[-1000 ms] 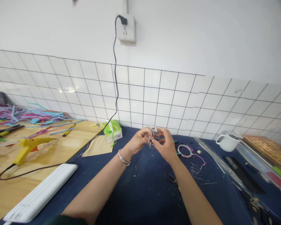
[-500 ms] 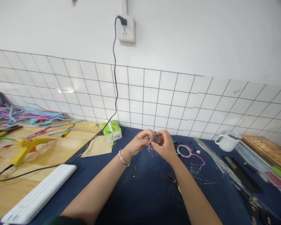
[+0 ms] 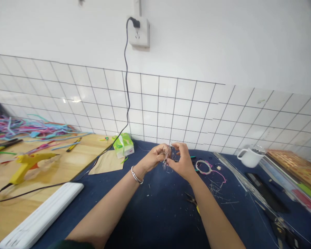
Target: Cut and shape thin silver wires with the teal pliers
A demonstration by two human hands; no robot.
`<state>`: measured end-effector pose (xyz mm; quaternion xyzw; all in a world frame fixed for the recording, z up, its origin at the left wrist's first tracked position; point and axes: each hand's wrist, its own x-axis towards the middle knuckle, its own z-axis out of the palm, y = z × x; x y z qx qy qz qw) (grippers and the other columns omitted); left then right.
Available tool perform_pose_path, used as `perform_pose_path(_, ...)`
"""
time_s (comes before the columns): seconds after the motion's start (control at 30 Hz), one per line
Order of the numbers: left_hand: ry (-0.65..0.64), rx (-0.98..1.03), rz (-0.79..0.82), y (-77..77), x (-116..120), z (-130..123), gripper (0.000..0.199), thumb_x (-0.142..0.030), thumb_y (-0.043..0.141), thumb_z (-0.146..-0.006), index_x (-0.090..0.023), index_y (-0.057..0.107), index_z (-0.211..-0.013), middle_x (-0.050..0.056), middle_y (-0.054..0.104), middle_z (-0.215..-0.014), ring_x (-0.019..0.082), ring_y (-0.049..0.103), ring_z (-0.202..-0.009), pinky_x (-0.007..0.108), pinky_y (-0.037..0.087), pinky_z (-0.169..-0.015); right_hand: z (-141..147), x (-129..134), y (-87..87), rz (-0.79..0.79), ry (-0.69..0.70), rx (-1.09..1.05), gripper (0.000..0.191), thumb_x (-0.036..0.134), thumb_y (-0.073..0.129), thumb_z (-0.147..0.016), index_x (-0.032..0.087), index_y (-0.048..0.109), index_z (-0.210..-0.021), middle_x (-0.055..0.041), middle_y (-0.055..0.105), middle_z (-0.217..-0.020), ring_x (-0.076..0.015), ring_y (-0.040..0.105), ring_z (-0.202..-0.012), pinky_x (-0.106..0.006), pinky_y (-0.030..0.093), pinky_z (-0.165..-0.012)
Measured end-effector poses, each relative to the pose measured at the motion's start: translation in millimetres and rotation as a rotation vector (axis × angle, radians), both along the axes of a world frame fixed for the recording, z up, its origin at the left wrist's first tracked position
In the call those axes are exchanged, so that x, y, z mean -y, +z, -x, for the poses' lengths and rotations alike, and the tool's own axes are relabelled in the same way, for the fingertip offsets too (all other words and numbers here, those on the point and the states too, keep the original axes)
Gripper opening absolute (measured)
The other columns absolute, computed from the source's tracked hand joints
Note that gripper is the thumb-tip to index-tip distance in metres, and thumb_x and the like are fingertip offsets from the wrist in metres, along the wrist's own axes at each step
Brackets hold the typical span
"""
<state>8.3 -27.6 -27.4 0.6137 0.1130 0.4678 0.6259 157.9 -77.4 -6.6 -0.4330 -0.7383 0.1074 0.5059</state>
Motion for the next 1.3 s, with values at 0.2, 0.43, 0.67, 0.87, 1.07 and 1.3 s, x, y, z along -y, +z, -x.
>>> perform_pose_path(0.2, -0.008, -0.022, -0.019, -1.8, -1.1, 0.2, 0.014, -0.013, 0.061, -0.066, -0.015, 0.048, -0.07, -0.001, 0.047, -0.067, 0.011, 0.046, -0.062, 0.022, 0.037, -0.056, -2.5, 1.0, 2.5, -0.008, 0.018, 0.088, 0.057, 0.016, 0.062, -0.064, 0.026, 0.044, -0.116, -0.0068, 0.044, -0.117, -0.0248, 0.043, -0.108, -0.041, 0.041, -0.086)
perform_pose_path(0.43, 0.061, -0.021, -0.02, 2.0, -2.3, 0.3, 0.016, -0.014, 0.064, -0.067, -0.015, 0.048, -0.071, -0.002, 0.047, -0.067, 0.009, 0.045, -0.061, 0.02, 0.037, -0.056, -0.3, -2.9, -1.2, -0.079, -0.09, 0.088, 0.048, 0.019, 0.065, -0.064, 0.024, 0.049, -0.109, -0.0061, 0.049, -0.107, -0.0239, 0.044, -0.106, -0.041, 0.038, -0.091)
perform_pose_path(0.67, 0.115, -0.017, -0.007, 4.2, -1.4, -1.1, 0.018, -0.016, 0.065, -0.069, -0.015, 0.05, -0.078, -0.002, 0.049, -0.069, 0.009, 0.047, -0.059, 0.021, 0.04, -0.056, -1.7, -6.0, -5.7, -0.094, -0.177, 0.092, 0.043, 0.021, 0.064, -0.065, 0.023, 0.051, -0.106, -0.0063, 0.05, -0.104, -0.0233, 0.046, -0.102, -0.04, 0.04, -0.088)
perform_pose_path(0.87, 0.142, -0.03, 0.028, 2.2, -1.3, -3.2, 0.021, -0.02, 0.066, -0.072, -0.016, 0.05, -0.084, -0.001, 0.052, -0.071, 0.009, 0.05, -0.06, 0.021, 0.042, -0.057, -2.2, -7.3, -8.8, -0.161, -0.256, 0.165, 0.033, 0.018, 0.055, -0.07, 0.019, 0.051, -0.103, -0.0083, 0.052, -0.099, -0.0239, 0.046, -0.1, -0.04, 0.038, -0.09)
perform_pose_path(1.07, 0.108, -0.01, 0.032, 2.6, -0.5, -4.1, 0.025, -0.021, 0.068, -0.07, -0.016, 0.05, -0.086, -0.001, 0.054, -0.07, 0.009, 0.052, -0.06, 0.021, 0.043, -0.055, -7.9, -10.4, -10.8, -0.104, -0.255, 0.151, 0.031, 0.015, 0.052, -0.068, 0.019, 0.05, -0.098, -0.0075, 0.053, -0.096, -0.0236, 0.046, -0.097, -0.039, 0.039, -0.088)
perform_pose_path(1.3, 0.147, -0.084, -0.005, 5.3, -5.0, 1.7, 0.022, -0.016, 0.066, -0.069, -0.016, 0.05, -0.085, -0.001, 0.054, -0.07, 0.01, 0.053, -0.059, 0.022, 0.046, -0.053, -14.2, -15.3, -13.8, -0.051, -0.214, 0.14, 0.023, 0.014, 0.049, -0.07, 0.021, 0.053, -0.092, -0.0042, 0.053, -0.092, -0.0183, 0.05, -0.084, -0.033, 0.043, -0.079)
